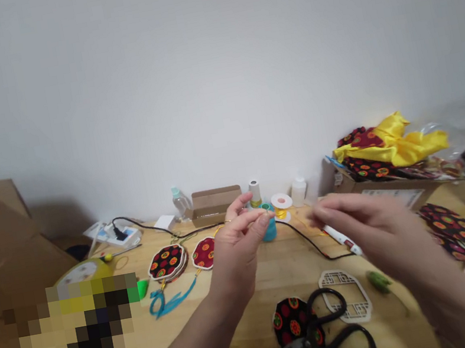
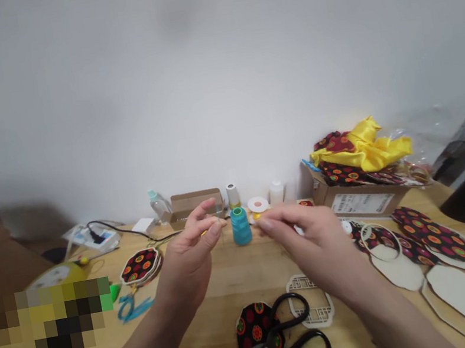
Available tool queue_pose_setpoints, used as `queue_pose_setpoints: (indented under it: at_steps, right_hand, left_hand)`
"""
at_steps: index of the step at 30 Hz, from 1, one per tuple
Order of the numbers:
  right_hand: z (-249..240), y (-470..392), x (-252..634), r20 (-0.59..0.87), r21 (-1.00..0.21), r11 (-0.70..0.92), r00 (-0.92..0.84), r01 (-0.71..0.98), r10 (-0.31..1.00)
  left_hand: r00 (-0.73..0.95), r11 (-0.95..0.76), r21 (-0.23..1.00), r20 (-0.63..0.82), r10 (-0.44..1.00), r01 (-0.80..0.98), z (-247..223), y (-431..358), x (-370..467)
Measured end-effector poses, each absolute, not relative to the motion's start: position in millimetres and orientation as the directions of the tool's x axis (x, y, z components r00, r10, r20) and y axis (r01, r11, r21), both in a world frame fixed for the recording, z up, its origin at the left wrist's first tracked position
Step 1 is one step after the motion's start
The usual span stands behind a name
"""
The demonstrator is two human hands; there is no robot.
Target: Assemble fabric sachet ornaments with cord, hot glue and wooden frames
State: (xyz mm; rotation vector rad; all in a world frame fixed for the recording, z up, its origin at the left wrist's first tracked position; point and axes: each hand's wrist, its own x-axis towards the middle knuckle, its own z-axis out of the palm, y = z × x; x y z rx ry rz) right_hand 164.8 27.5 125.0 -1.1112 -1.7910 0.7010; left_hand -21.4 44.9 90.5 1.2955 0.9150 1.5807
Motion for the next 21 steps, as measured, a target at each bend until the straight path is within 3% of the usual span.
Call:
queue_pose_setpoints:
  at_steps: [3,11,21]
  right_hand:
    - [112,46,141,0.297,-0.922,0.348,-0.266,0.172,0.917]
    - [103,58,117,0.302,-0.953,0.258,-0.477,-0.157,0.826]
    - [92,66,122,0.231,-0.972,0.220,-0.457,-0.078,0.859]
  left_hand:
    - [-0.065,-0.351,0.922,0.345,0.936,-0.162,91,44,-21]
    - [-0.052,-0.342,0.923,0.338,0.940,-0.174,90,44,-20]
    - [-0.050,-0.344,0.919,0.341,0.939,-0.191,91,46,-19]
